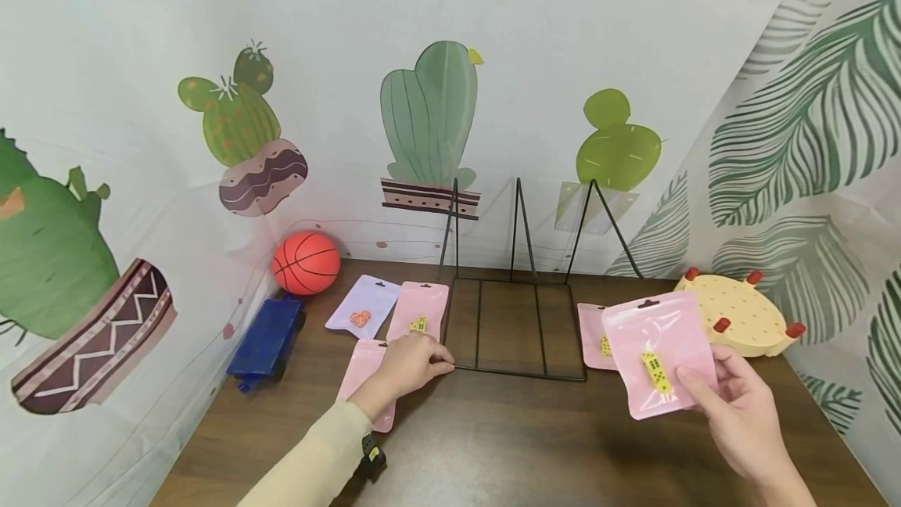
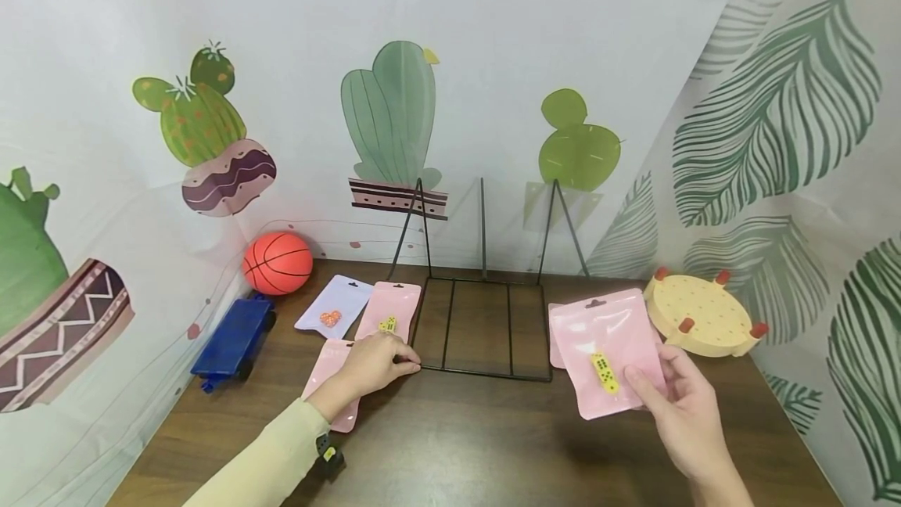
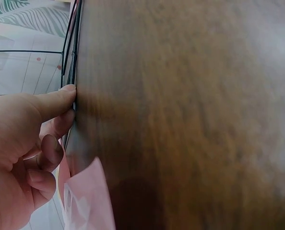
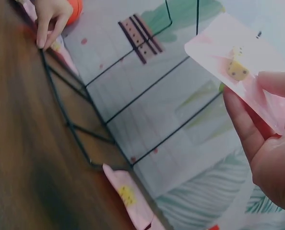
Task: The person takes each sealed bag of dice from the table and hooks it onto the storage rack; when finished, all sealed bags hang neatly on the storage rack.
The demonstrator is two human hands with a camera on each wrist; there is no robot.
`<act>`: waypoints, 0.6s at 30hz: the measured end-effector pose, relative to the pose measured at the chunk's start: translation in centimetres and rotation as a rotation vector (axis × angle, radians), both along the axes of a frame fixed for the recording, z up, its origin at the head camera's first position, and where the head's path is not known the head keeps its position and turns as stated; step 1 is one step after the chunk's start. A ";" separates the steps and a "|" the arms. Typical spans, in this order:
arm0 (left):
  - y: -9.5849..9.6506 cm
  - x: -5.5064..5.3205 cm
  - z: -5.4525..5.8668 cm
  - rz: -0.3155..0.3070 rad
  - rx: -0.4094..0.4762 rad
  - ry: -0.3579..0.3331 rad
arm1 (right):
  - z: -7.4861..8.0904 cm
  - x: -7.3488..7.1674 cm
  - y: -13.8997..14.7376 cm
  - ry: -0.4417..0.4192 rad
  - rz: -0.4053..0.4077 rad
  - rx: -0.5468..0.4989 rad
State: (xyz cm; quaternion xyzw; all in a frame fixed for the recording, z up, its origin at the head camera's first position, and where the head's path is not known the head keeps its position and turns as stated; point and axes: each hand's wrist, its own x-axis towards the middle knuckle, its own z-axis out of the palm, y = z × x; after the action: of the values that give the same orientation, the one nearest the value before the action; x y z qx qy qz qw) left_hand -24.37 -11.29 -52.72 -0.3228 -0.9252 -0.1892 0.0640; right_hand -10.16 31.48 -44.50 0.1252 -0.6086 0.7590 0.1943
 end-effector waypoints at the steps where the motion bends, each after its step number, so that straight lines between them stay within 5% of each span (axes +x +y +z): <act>1: 0.0 0.0 0.0 0.000 -0.001 0.001 | 0.2 -0.1 -0.2 0.028 0.021 -0.036; 6: -0.1 0.0 0.0 -0.002 -0.005 0.007 | 1.0 -0.6 -1.0 0.108 0.069 -0.151; 18: -0.1 -0.1 -0.2 0.003 -0.001 -0.006 | 1.8 -1.2 -2.1 0.061 -0.006 -0.160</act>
State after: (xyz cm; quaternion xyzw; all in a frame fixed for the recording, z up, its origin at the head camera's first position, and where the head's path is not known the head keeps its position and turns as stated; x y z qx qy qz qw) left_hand -24.50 -11.36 -52.95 -0.3209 -0.9259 -0.1897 0.0615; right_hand -11.36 29.37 -42.73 0.1306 -0.5400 0.8007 0.2242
